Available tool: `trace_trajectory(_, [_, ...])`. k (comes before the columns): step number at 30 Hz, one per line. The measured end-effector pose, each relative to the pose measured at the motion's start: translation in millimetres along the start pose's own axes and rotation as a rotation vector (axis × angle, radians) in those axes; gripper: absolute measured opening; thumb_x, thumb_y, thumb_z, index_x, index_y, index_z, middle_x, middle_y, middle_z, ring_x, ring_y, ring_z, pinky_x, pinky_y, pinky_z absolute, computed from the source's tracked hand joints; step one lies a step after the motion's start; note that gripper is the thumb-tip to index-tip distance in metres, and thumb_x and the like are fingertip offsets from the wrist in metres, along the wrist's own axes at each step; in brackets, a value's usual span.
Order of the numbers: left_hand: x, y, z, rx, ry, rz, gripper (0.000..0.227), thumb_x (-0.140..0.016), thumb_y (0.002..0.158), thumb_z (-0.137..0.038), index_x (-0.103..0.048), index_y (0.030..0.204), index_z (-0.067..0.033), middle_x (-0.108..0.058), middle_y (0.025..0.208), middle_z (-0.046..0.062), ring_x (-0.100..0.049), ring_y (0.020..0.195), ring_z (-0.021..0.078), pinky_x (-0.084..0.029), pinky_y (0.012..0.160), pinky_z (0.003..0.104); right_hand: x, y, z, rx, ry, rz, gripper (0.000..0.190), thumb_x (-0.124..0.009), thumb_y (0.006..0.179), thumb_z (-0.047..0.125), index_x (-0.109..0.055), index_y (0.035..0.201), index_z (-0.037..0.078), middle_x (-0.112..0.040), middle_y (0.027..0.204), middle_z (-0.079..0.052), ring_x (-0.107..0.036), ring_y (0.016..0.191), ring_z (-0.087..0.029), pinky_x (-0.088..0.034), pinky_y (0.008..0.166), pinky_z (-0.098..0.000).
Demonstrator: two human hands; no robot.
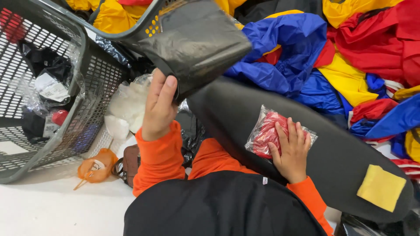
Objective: Folding a red fabric item, placing it into a clear plastic bag and then a black mailer, followed by trimming loose threads from a yellow fabric item with scissors.
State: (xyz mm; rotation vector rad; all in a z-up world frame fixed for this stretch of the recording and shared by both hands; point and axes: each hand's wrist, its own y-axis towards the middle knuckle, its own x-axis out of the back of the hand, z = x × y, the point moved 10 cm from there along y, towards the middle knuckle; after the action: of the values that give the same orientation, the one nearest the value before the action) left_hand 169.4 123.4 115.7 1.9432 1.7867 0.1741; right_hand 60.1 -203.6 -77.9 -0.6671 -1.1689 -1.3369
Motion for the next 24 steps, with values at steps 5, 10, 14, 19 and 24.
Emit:
trace_trajectory(5, [-34, -1, 1, -0.132, -0.320, -0.120, 0.045, -0.031, 0.113, -0.018, -0.031, 0.153, 0.0018, -0.056, 0.138, 0.035, -0.059, 0.130, 0.0417, -0.046, 0.116, 0.062, 2, 0, -4, -0.001, 0.086, 0.058, 0.061, -0.035, 0.106, 0.049, -0.040, 0.160, 0.022, -0.028, 0.168, -0.016, -0.024, 0.151, -0.044, -0.015, 0.115, -0.0679])
trace_trajectory(10, [-29, -23, 52, 0.004, -0.087, -0.206, 0.036, -0.039, 0.110, -0.019, -0.047, 0.141, -0.0015, -0.066, 0.123, 0.023, -0.064, 0.112, 0.0245, -0.054, 0.103, 0.048, 3, 4, -16, -0.048, 0.241, 0.135, 0.060, -0.029, 0.108, 0.045, -0.033, 0.163, 0.022, -0.023, 0.170, -0.014, -0.019, 0.153, -0.041, -0.008, 0.117, -0.0668])
trace_trajectory(14, [-15, -32, 80, 0.158, 0.410, -0.256, 0.014, -0.045, 0.108, -0.013, -0.056, 0.105, -0.0053, -0.058, 0.090, 0.006, -0.054, 0.090, 0.0132, -0.051, 0.083, 0.032, 21, 12, -32, -0.109, 0.391, 0.103, 0.064, -0.033, 0.107, 0.037, -0.025, 0.165, 0.010, -0.034, 0.163, -0.018, -0.033, 0.146, -0.044, -0.018, 0.117, -0.0641])
trace_trajectory(19, [36, -42, 132, 0.321, 0.565, -0.367, 0.018, -0.061, 0.098, -0.008, -0.044, 0.099, -0.0137, -0.057, 0.087, 0.000, -0.054, 0.085, 0.0115, -0.047, 0.076, 0.028, 23, 26, -34, -0.229, 0.213, 0.136, 0.070, -0.052, 0.104, 0.042, -0.031, 0.165, 0.015, -0.038, 0.160, -0.020, -0.030, 0.147, -0.047, -0.015, 0.113, -0.0745])
trace_trajectory(24, [26, -33, 117, 0.292, 0.503, -0.264, 0.077, -0.061, 0.090, 0.008, -0.024, 0.154, -0.0161, -0.073, 0.116, 0.017, -0.067, 0.102, 0.0130, -0.051, 0.081, 0.022, -2, 17, -38, -0.259, 0.115, 0.235, 0.061, -0.042, 0.108, 0.049, -0.040, 0.160, 0.018, -0.041, 0.157, -0.019, -0.033, 0.147, -0.045, -0.014, 0.112, -0.0768])
